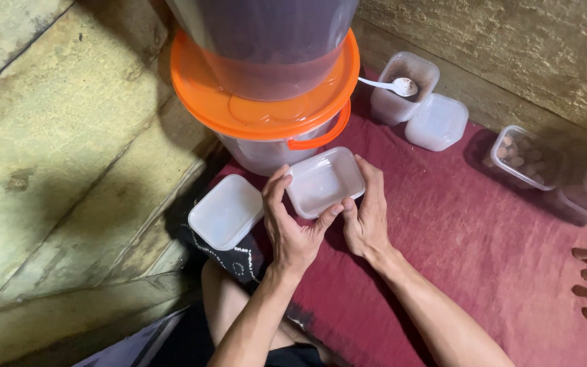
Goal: Packaging incense cones into small plastic containers by hand
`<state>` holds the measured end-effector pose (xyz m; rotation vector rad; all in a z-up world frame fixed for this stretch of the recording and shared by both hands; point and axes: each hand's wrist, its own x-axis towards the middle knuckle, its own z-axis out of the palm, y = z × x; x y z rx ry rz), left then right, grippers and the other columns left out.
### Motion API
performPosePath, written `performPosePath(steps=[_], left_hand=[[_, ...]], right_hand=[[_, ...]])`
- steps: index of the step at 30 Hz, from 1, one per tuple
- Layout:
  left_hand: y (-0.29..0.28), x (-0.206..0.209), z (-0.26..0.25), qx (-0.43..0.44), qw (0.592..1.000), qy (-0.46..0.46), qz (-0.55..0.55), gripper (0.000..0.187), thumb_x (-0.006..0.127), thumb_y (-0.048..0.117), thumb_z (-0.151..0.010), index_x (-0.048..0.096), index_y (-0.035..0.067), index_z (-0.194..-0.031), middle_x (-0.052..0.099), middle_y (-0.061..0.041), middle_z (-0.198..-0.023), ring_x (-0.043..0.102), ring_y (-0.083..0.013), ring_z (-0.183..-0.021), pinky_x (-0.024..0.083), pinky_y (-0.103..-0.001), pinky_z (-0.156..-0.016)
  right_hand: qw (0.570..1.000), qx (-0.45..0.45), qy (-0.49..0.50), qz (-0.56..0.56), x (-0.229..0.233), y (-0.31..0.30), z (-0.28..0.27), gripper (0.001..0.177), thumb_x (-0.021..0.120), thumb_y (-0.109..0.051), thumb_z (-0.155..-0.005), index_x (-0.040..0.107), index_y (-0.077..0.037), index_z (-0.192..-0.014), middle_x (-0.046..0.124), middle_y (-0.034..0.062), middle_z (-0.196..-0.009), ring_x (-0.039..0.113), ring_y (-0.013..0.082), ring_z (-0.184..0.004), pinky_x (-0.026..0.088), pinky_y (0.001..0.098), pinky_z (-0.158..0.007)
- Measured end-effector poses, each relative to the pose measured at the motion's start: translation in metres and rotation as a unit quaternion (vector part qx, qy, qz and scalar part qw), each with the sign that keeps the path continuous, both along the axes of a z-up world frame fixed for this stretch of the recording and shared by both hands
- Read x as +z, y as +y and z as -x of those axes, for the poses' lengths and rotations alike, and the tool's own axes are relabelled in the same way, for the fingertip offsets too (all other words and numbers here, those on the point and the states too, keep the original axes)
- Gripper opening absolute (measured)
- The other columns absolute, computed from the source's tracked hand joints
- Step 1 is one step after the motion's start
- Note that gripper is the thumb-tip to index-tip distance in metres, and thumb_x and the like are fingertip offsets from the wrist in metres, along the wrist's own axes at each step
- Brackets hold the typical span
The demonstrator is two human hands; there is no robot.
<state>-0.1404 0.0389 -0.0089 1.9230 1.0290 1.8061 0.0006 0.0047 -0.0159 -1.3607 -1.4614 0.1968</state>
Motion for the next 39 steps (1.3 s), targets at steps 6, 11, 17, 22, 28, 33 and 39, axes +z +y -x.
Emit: performPosePath(steps=[6, 11, 17, 22, 28, 33, 39], left_hand=[[0.0, 0.0, 0.0, 0.004, 1.0, -0.004, -0.008, 0.082, 0.086, 0.045, -0.08, 0.047, -0.003, -0.134, 0.055, -0.025, -0.138, 0.058, -0.04, -0.128, 0.047, -0.051, -0.109], [-0.003, 0.005, 0.002, -0.007, 0.999, -0.019, -0.024, 0.083, 0.089, 0.043, -0.077, 0.048, -0.001, -0.133, 0.054, -0.024, -0.14, 0.057, -0.0392, -0.13, 0.045, -0.051, -0.111], [-0.006, 0.005, 0.004, 0.004, 0.999, -0.014, -0.038, 0.079, 0.087, 0.048, -0.078, 0.051, 0.0, -0.13, 0.054, -0.023, -0.14, 0.056, -0.0376, -0.13, 0.044, -0.051, -0.112], [-0.006, 0.004, 0.004, -0.015, 0.999, -0.022, -0.037, 0.076, 0.087, 0.046, -0.079, 0.051, 0.001, -0.128, 0.053, -0.024, -0.142, 0.057, -0.0381, -0.131, 0.046, -0.049, -0.11], [-0.006, 0.003, 0.004, -0.003, 0.998, -0.014, -0.054, 0.073, 0.086, 0.047, -0.079, 0.053, 0.002, -0.127, 0.054, -0.023, -0.143, 0.057, -0.0355, -0.13, 0.046, -0.047, -0.11], [-0.007, 0.004, 0.004, 0.009, 0.997, -0.008, -0.076, 0.065, 0.086, 0.046, -0.078, 0.057, 0.004, -0.119, 0.057, -0.023, -0.142, 0.059, -0.0365, -0.126, 0.049, -0.046, -0.105], [-0.008, 0.004, 0.005, 0.01, 0.995, -0.011, -0.096, 0.062, 0.087, 0.045, -0.078, 0.059, 0.004, -0.116, 0.059, -0.024, -0.142, 0.06, -0.0358, -0.125, 0.05, -0.045, -0.103]], right_hand=[[1.0, 0.002, 0.001, -0.001, 0.0, 0.0, 0.0, 0.079, 0.035, -0.065, -0.103, 0.04, -0.004, -0.154, 0.052, 0.0212, -0.126, 0.06, 0.0399, -0.111, 0.051, 0.0546, -0.092], [1.0, 0.014, 0.005, -0.008, -0.003, -0.001, -0.002, 0.083, 0.034, -0.066, -0.102, 0.039, -0.003, -0.155, 0.054, 0.0222, -0.127, 0.061, 0.0397, -0.111, 0.051, 0.054, -0.092], [0.999, 0.005, -0.009, -0.03, 0.001, -0.003, 0.001, 0.086, 0.035, -0.069, -0.1, 0.04, -0.003, -0.154, 0.052, 0.0215, -0.131, 0.059, 0.0381, -0.113, 0.05, 0.0521, -0.093], [0.999, 0.005, -0.01, -0.039, 0.001, -0.004, 0.001, 0.084, 0.038, -0.067, -0.101, 0.039, -0.003, -0.155, 0.05, 0.0216, -0.132, 0.058, 0.0371, -0.114, 0.049, 0.0517, -0.094], [0.999, 0.007, -0.011, -0.048, 0.0, -0.005, 0.001, 0.083, 0.038, -0.065, -0.102, 0.034, -0.004, -0.158, 0.049, 0.0216, -0.133, 0.056, 0.0364, -0.117, 0.048, 0.0513, -0.095], [0.997, -0.014, -0.035, -0.065, -0.002, -0.007, 0.001, 0.081, 0.038, -0.062, -0.103, 0.036, -0.001, -0.156, 0.046, 0.0219, -0.132, 0.051, 0.0377, -0.119, 0.044, 0.0509, -0.101], [0.992, -0.025, -0.065, -0.102, -0.011, -0.007, -0.002, 0.08, 0.042, -0.058, -0.104, 0.036, 0.004, -0.154, 0.045, 0.0222, -0.136, 0.046, 0.0401, -0.127, 0.04, 0.05, -0.107]])
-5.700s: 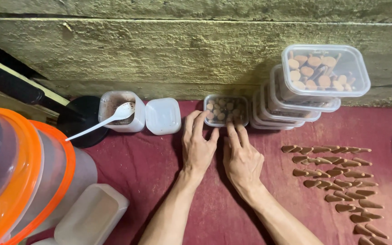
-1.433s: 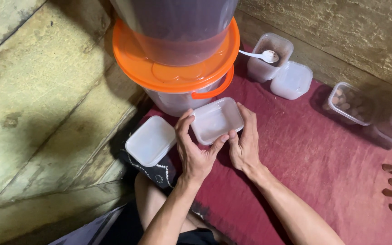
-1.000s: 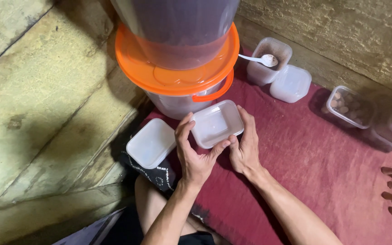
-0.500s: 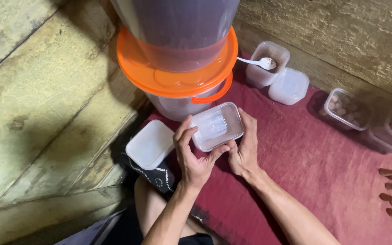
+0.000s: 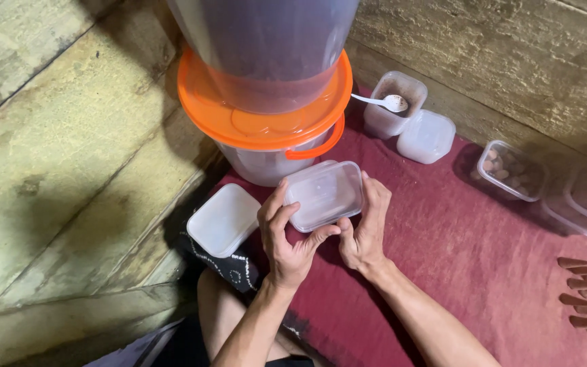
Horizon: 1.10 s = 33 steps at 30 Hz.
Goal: Packaging incense cones into small plastic containers by hand
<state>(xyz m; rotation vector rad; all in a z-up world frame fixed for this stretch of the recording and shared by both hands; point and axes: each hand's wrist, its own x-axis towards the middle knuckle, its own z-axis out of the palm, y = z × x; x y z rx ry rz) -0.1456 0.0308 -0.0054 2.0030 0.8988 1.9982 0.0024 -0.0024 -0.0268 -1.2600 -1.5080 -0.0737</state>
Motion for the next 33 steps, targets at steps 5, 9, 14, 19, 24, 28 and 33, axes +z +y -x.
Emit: performPosePath(steps=[5, 9, 14, 19, 24, 28, 33], left_hand=[[0.002, 0.001, 0.0, 0.014, 1.0, -0.003, -0.023, 0.059, 0.087, 0.043, -0.078, 0.06, 0.004, -0.113, 0.062, -0.024, -0.139, 0.063, -0.0356, -0.121, 0.053, -0.044, -0.101], [0.003, -0.001, -0.002, 0.02, 0.998, -0.02, -0.059, 0.054, 0.091, 0.034, -0.075, 0.062, 0.002, -0.107, 0.07, -0.024, -0.127, 0.069, -0.0362, -0.111, 0.059, -0.044, -0.094], [0.004, 0.003, -0.001, 0.03, 0.997, -0.02, -0.069, 0.048, 0.089, 0.03, -0.08, 0.063, 0.001, -0.109, 0.07, -0.024, -0.125, 0.07, -0.0368, -0.111, 0.06, -0.044, -0.094], [0.003, 0.002, -0.006, -0.001, 0.996, -0.046, -0.073, 0.06, 0.087, 0.017, -0.082, 0.053, -0.006, -0.126, 0.067, -0.028, -0.129, 0.069, -0.0405, -0.117, 0.058, -0.046, -0.099], [-0.003, 0.0, -0.006, -0.045, 0.994, -0.095, -0.037, 0.072, 0.086, 0.002, -0.079, 0.042, -0.017, -0.133, 0.06, -0.035, -0.132, 0.063, -0.0462, -0.125, 0.054, -0.044, -0.104], [-0.004, 0.008, -0.004, -0.066, 0.992, -0.094, -0.047, 0.064, 0.082, -0.002, -0.081, 0.047, -0.019, -0.132, 0.058, -0.034, -0.132, 0.062, -0.0484, -0.125, 0.054, -0.048, -0.104], [-0.005, 0.012, 0.001, -0.023, 0.997, -0.047, -0.064, 0.065, 0.08, 0.011, -0.082, 0.05, -0.016, -0.133, 0.061, -0.03, -0.132, 0.064, -0.0409, -0.123, 0.054, -0.044, -0.104]], right_hand=[[1.0, 0.015, 0.003, -0.014, -0.002, 0.002, 0.001, 0.078, 0.043, -0.053, -0.105, 0.035, 0.008, -0.152, 0.047, 0.0244, -0.134, 0.048, 0.0423, -0.125, 0.04, 0.0526, -0.106], [1.0, 0.019, 0.017, -0.009, -0.004, 0.001, -0.001, 0.08, 0.045, -0.054, -0.104, 0.032, 0.008, -0.152, 0.046, 0.0248, -0.132, 0.049, 0.04, -0.119, 0.04, 0.0525, -0.104], [0.999, 0.033, 0.032, -0.007, -0.014, -0.004, -0.005, 0.082, 0.05, -0.052, -0.101, 0.03, 0.008, -0.152, 0.048, 0.0233, -0.129, 0.052, 0.0366, -0.116, 0.042, 0.0521, -0.104], [0.998, 0.042, 0.038, -0.035, -0.009, -0.006, -0.003, 0.078, 0.057, -0.049, -0.1, 0.033, 0.008, -0.147, 0.049, 0.0233, -0.128, 0.051, 0.0357, -0.115, 0.042, 0.0512, -0.103], [0.997, 0.039, 0.029, -0.067, -0.005, -0.008, 0.002, 0.079, 0.078, -0.042, -0.089, 0.037, 0.008, -0.135, 0.053, 0.0258, -0.128, 0.054, 0.0426, -0.118, 0.044, 0.0515, -0.101], [0.996, 0.028, 0.017, -0.078, 0.004, -0.006, -0.001, 0.077, 0.079, -0.041, -0.089, 0.038, 0.007, -0.133, 0.053, 0.0251, -0.127, 0.054, 0.0421, -0.118, 0.044, 0.0509, -0.1], [0.993, 0.033, -0.004, -0.111, 0.017, -0.005, -0.002, 0.078, 0.08, -0.043, -0.089, 0.04, 0.008, -0.133, 0.057, 0.0243, -0.122, 0.058, 0.0416, -0.114, 0.048, 0.0477, -0.093]])
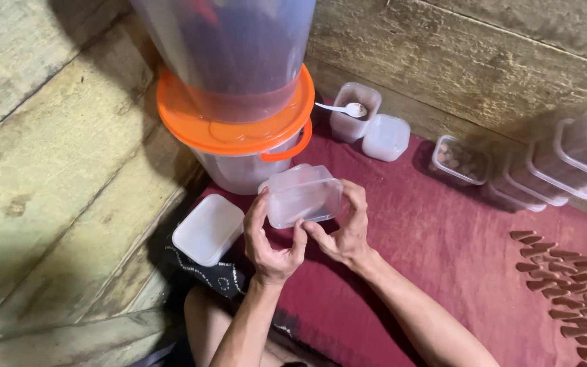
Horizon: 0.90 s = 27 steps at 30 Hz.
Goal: Packaging incense cones into small plastic containers by hand
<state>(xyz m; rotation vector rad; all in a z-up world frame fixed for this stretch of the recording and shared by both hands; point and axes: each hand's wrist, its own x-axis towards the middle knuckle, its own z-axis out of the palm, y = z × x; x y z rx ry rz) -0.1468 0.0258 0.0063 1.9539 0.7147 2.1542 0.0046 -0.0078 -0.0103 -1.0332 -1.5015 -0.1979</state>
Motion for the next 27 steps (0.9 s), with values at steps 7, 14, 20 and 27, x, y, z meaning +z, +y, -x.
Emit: performPosePath(steps=[7, 14, 20, 27], left_hand=[[-0.002, -0.001, 0.002, -0.022, 1.0, 0.008, 0.008, 0.075, 0.078, 0.027, -0.081, 0.049, -0.015, -0.136, 0.061, -0.029, -0.133, 0.063, -0.0396, -0.123, 0.052, -0.044, -0.105], [0.001, -0.011, 0.003, -0.073, 0.997, 0.019, 0.018, 0.085, 0.07, 0.051, -0.08, 0.053, -0.013, -0.133, 0.065, -0.028, -0.124, 0.069, -0.0372, -0.111, 0.055, -0.044, -0.095], [-0.013, -0.003, 0.007, -0.061, 0.994, 0.078, 0.041, 0.082, 0.058, 0.057, -0.091, 0.049, -0.01, -0.137, 0.064, -0.029, -0.128, 0.069, -0.0413, -0.112, 0.059, -0.046, -0.097], [-0.019, -0.01, 0.003, -0.072, 0.992, 0.103, 0.011, 0.083, 0.057, 0.058, -0.089, 0.052, -0.011, -0.135, 0.064, -0.029, -0.127, 0.068, -0.0413, -0.112, 0.059, -0.046, -0.096]], right_hand=[[1.0, 0.014, -0.014, 0.003, 0.004, -0.02, -0.006, 0.077, 0.08, -0.041, -0.088, 0.042, 0.006, -0.136, 0.063, 0.0215, -0.123, 0.058, 0.0409, -0.117, 0.051, 0.0454, -0.091], [0.995, -0.011, 0.009, 0.101, 0.021, -0.069, 0.008, 0.078, 0.085, -0.027, -0.085, 0.041, 0.005, -0.14, 0.054, 0.0261, -0.128, 0.062, 0.0425, -0.114, 0.055, 0.0491, -0.092], [0.984, -0.034, -0.03, 0.171, 0.025, -0.098, 0.021, 0.077, 0.078, -0.024, -0.094, 0.032, 0.005, -0.147, 0.049, 0.0255, -0.14, 0.055, 0.036, -0.13, 0.053, 0.0442, -0.111], [0.976, -0.053, 0.001, 0.213, 0.029, -0.117, 0.017, 0.075, 0.075, -0.016, -0.094, 0.028, 0.004, -0.149, 0.05, 0.0292, -0.138, 0.061, 0.0397, -0.125, 0.057, 0.0449, -0.105]])
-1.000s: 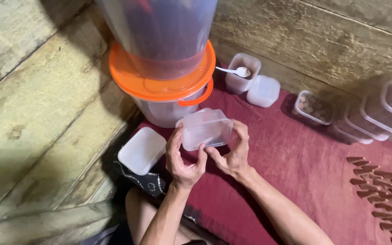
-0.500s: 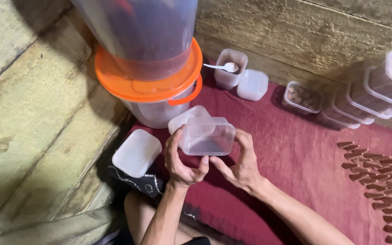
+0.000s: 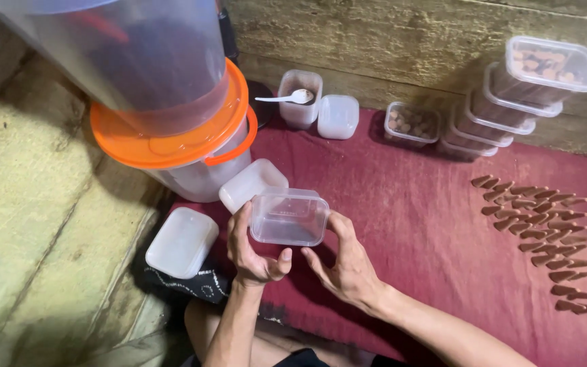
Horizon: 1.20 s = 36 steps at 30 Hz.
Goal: Packaging incense cones into small plastic containers by hand
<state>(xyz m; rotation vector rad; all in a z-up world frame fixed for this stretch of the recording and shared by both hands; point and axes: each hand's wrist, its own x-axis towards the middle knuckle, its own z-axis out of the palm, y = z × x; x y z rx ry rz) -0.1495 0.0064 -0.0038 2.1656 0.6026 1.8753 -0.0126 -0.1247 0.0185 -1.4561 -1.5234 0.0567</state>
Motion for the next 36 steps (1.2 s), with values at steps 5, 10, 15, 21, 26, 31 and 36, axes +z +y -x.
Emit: performPosePath(steps=[5, 10, 15, 21, 26, 31, 36], left_hand=[[-0.005, -0.006, 0.001, -0.075, 0.996, 0.039, -0.001, 0.086, 0.058, 0.058, -0.089, 0.049, -0.012, -0.138, 0.061, -0.03, -0.132, 0.066, -0.0439, -0.117, 0.057, -0.049, -0.101], [-0.012, 0.0, -0.003, -0.128, 0.989, 0.079, -0.012, 0.087, 0.058, 0.058, -0.091, 0.045, -0.011, -0.143, 0.057, -0.03, -0.14, 0.061, -0.0446, -0.129, 0.052, -0.051, -0.112], [-0.031, 0.012, -0.015, -0.208, 0.971, 0.107, 0.039, 0.084, 0.059, 0.05, -0.092, 0.04, -0.011, -0.147, 0.052, -0.031, -0.145, 0.061, -0.0417, -0.131, 0.057, -0.045, -0.108], [-0.049, 0.012, -0.034, -0.273, 0.949, 0.135, 0.077, 0.086, 0.063, 0.05, -0.091, 0.039, -0.011, -0.147, 0.05, -0.032, -0.144, 0.061, -0.0418, -0.129, 0.059, -0.045, -0.106], [-0.06, 0.012, -0.052, -0.298, 0.939, 0.152, 0.078, 0.086, 0.063, 0.05, -0.093, 0.037, -0.011, -0.148, 0.048, -0.032, -0.147, 0.063, -0.042, -0.128, 0.059, -0.045, -0.106], [-0.068, 0.014, -0.07, -0.331, 0.925, 0.16, 0.093, 0.087, 0.062, 0.052, -0.094, 0.036, -0.01, -0.149, 0.047, -0.032, -0.148, 0.056, -0.0422, -0.135, 0.058, -0.046, -0.108], [-0.072, 0.009, -0.084, -0.342, 0.922, 0.164, 0.082, 0.096, 0.046, 0.071, -0.098, 0.036, -0.009, -0.15, 0.046, -0.031, -0.149, 0.066, -0.0426, -0.124, 0.061, -0.048, -0.104]], right_hand=[[0.999, -0.032, -0.017, -0.01, -0.003, -0.017, -0.008, 0.078, 0.075, -0.016, -0.094, 0.025, 0.003, -0.15, 0.048, 0.0297, -0.141, 0.06, 0.0395, -0.124, 0.058, 0.0446, -0.103], [0.999, -0.049, -0.011, -0.014, -0.001, -0.031, -0.019, 0.081, 0.076, -0.013, -0.093, 0.023, 0.001, -0.153, 0.047, 0.0286, -0.141, 0.059, 0.0376, -0.125, 0.057, 0.0451, -0.106], [0.997, -0.078, 0.007, -0.013, 0.003, -0.05, -0.033, 0.076, 0.075, -0.014, -0.092, 0.028, 0.004, -0.15, 0.048, 0.0268, -0.141, 0.058, 0.0369, -0.127, 0.057, 0.0434, -0.107], [0.993, -0.115, 0.032, 0.012, 0.0, -0.078, -0.052, 0.075, 0.074, -0.015, -0.092, 0.029, 0.002, -0.15, 0.047, 0.0256, -0.141, 0.061, 0.0345, -0.124, 0.056, 0.0411, -0.106], [0.99, -0.139, 0.012, -0.002, -0.006, -0.093, -0.068, 0.075, 0.074, -0.016, -0.093, 0.029, 0.004, -0.149, 0.049, 0.0271, -0.138, 0.062, 0.0353, -0.123, 0.058, 0.0422, -0.105], [0.987, -0.157, 0.011, -0.004, -0.008, -0.107, -0.082, 0.078, 0.078, -0.018, -0.09, 0.03, 0.005, -0.148, 0.049, 0.0259, -0.136, 0.063, 0.0344, -0.122, 0.058, 0.0412, -0.105], [0.987, -0.162, 0.001, 0.007, -0.011, -0.116, -0.097, 0.086, 0.081, -0.026, -0.088, 0.028, 0.003, -0.149, 0.049, 0.0252, -0.135, 0.062, 0.0337, -0.12, 0.058, 0.0414, -0.101]])
